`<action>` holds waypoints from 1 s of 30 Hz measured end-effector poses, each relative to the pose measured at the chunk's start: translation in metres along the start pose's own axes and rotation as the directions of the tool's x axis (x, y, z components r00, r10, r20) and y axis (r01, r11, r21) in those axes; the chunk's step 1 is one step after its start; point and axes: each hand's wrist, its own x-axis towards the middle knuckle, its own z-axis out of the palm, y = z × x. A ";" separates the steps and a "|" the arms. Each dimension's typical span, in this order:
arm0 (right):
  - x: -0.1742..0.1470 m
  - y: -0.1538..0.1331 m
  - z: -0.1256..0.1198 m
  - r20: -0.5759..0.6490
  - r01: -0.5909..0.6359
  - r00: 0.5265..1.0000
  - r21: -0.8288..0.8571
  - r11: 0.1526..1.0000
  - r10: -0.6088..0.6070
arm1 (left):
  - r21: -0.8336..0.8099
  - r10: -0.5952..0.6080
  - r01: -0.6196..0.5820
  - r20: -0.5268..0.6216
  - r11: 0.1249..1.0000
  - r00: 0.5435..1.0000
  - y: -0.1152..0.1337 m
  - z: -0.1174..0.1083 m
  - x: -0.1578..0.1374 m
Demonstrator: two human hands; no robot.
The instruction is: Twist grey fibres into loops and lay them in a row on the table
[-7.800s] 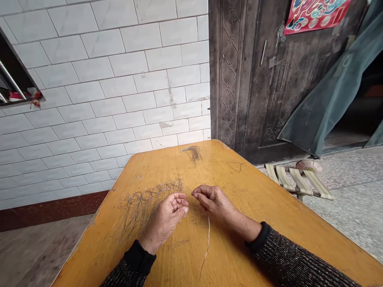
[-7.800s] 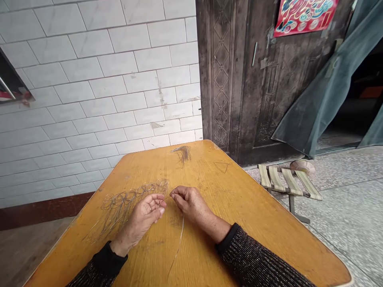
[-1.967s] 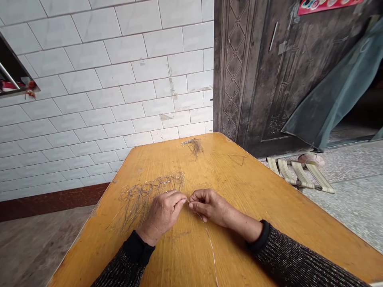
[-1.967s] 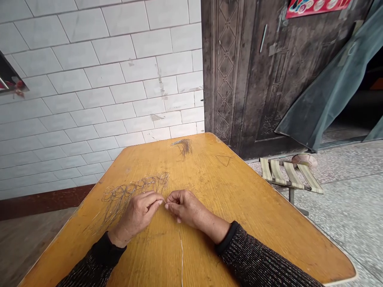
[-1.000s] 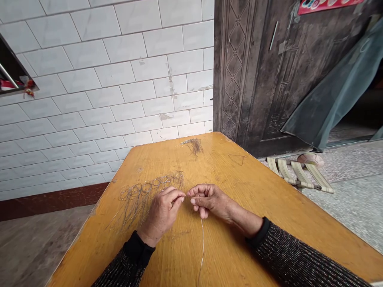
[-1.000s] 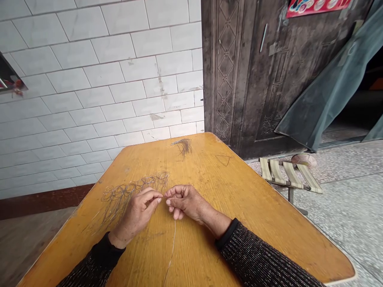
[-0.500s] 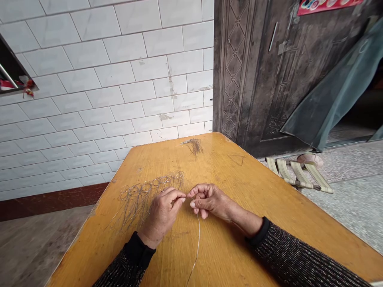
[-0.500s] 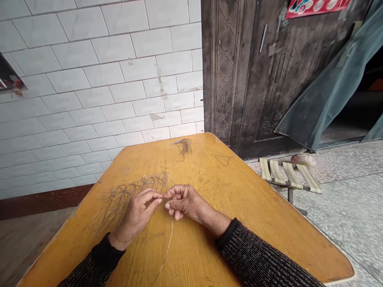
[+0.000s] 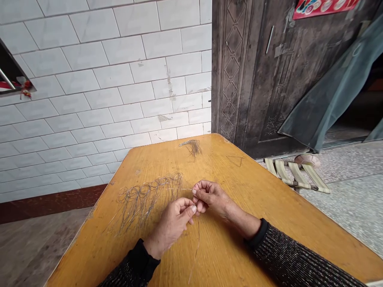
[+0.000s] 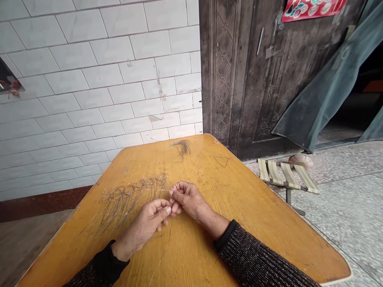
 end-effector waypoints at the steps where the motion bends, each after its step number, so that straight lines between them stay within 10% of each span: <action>1: 0.000 0.000 0.000 0.008 0.002 1.000 -0.010 1.000 -0.002 | -0.092 -0.059 0.062 0.033 0.994 0.998 -0.001 0.001 0.001; 30: 0.003 -0.008 -0.011 -0.038 0.091 0.994 -0.183 0.979 -0.100 | -0.461 -0.122 0.230 0.252 0.857 0.960 -0.001 0.002 -0.003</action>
